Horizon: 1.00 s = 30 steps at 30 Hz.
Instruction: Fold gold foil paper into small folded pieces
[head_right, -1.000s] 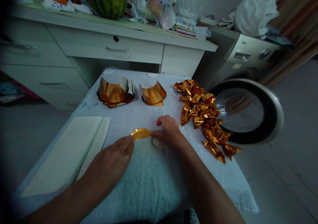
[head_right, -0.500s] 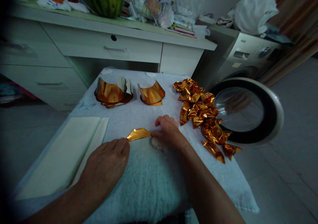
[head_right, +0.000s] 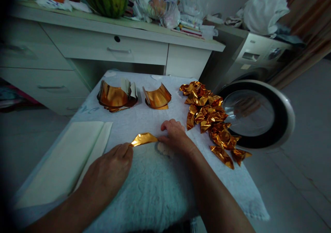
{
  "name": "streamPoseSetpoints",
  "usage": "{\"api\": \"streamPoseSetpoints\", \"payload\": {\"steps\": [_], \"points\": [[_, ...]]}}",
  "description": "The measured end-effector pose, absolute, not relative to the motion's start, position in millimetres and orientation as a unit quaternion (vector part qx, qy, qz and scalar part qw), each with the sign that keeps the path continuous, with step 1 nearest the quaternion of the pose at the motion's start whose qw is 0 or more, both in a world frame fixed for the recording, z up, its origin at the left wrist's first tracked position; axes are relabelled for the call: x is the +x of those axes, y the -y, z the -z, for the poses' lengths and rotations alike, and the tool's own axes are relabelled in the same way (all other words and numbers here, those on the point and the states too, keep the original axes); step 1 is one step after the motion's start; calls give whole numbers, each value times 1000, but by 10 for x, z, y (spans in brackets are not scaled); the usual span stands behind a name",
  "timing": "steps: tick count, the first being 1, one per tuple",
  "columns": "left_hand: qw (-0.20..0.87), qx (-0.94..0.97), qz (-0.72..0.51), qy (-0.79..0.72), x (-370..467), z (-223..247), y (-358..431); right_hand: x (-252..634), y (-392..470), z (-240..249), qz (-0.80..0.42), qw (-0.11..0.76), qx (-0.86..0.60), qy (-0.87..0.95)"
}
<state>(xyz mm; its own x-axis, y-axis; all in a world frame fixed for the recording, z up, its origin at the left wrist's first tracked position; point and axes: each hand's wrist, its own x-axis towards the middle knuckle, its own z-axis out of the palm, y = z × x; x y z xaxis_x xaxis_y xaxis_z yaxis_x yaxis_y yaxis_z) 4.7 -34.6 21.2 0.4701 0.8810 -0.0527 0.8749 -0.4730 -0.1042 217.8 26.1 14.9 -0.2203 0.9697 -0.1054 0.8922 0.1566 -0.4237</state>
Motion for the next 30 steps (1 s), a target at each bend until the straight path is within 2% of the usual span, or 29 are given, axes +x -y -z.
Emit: {"api": "streamPoseSetpoints", "payload": {"steps": [7,16,23,30], "points": [[16,-862,-37,505,20,-192,327,2260,-275,-140,-230,104,-600,759],[40,-868,-37,494,29,-199,332,2090,-225,-104,-247,258,-510,782],[11,-863,-35,504,27,-288,301,1983,-196,-58,-226,186,-497,817],[41,-860,-23,508,-42,-286,243,2008,-204,-81,-228,176,-494,820]]}}
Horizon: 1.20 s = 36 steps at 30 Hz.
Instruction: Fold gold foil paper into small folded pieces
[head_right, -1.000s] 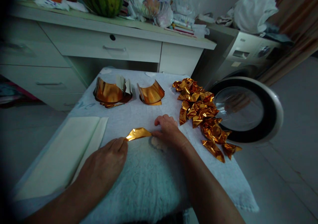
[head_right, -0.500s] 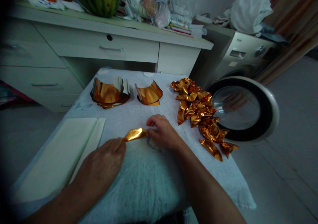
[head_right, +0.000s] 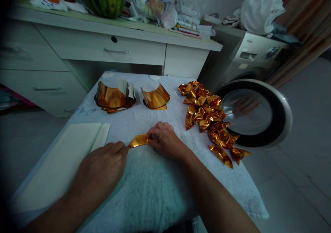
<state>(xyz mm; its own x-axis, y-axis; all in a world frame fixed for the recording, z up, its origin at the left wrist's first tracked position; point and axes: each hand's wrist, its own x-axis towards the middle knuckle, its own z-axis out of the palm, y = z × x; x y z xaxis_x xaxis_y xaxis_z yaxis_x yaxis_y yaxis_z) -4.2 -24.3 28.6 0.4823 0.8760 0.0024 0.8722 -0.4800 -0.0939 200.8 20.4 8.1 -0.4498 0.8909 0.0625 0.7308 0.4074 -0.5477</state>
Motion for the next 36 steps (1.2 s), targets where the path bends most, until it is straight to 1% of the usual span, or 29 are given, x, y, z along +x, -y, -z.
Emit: {"api": "streamPoseSetpoints", "payload": {"steps": [3,6,9,15,21,27,33,36], "points": [[56,-863,16,502,-57,-240,225,2014,-195,-116,-227,173,-485,827],[47,-860,76,503,-19,-205,205,2020,-197,-139,-226,173,-472,834],[14,-851,104,514,33,-165,173,2020,-207,-125,-226,196,-456,838],[-28,-845,111,522,25,-74,87,2012,-203,-72,-221,249,-456,825],[-137,-816,206,522,-9,-78,64,2022,-192,-64,-218,297,-460,808],[-173,-796,289,503,-11,-104,39,1999,-197,-71,-226,358,-460,780],[-212,-772,320,507,-23,-112,14,1957,-187,-41,-288,371,-483,739],[-231,-761,322,513,-24,-121,1,1951,-178,-42,-292,378,-482,734]]}}
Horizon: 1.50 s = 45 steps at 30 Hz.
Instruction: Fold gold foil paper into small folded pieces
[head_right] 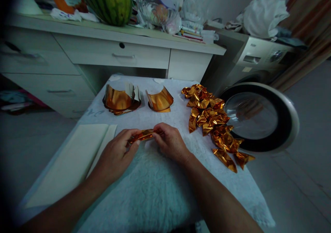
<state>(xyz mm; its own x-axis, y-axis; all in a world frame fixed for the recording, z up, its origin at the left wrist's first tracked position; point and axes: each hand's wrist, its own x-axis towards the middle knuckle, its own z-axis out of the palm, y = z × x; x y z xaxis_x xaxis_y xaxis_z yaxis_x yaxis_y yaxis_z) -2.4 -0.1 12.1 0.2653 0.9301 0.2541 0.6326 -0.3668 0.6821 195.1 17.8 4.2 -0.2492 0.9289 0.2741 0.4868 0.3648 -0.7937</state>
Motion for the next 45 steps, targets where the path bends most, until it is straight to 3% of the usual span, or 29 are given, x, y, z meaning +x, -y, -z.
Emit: {"api": "streamPoseSetpoints", "payload": {"steps": [8,17,24,32,45], "points": [[238,730,-259,-586,-20,-108,-44,1959,-164,-38,-284,367,-482,743],[173,764,-258,-566,2,-26,-62,1939,-168,5,-276,304,-546,730],[148,777,-231,-567,7,-1,-52,1905,-141,-16,-245,311,-550,735],[168,787,-185,-565,36,-31,-42,1883,-138,-13,-241,337,-540,733],[179,773,-170,-584,53,-135,-37,1866,-111,-50,-232,284,-538,759]]}}
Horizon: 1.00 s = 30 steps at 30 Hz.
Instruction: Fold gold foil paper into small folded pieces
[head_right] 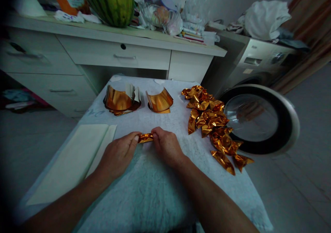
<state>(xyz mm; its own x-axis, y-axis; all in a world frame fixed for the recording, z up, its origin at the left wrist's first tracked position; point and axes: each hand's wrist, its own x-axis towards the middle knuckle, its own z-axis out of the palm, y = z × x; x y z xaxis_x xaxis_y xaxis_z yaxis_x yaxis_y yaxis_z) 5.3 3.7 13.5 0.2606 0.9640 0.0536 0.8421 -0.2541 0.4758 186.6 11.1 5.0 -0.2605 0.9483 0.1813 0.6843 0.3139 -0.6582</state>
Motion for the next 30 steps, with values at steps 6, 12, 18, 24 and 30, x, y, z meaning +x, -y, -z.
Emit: {"api": "streamPoseSetpoints", "payload": {"steps": [6,12,18,24,30], "points": [[187,771,-172,-584,44,-143,-45,1830,-85,-88,-237,270,-564,743],[174,781,-205,-564,24,-94,-20,1813,-85,-98,-197,297,-576,736],[164,775,-178,-584,19,-135,-21,1794,-69,-72,-196,311,-551,749],[157,761,-164,-608,11,-135,-59,1766,-39,-58,-195,308,-533,763],[127,785,-133,-591,36,-127,-41,1775,-39,-64,-190,318,-553,746]]}}
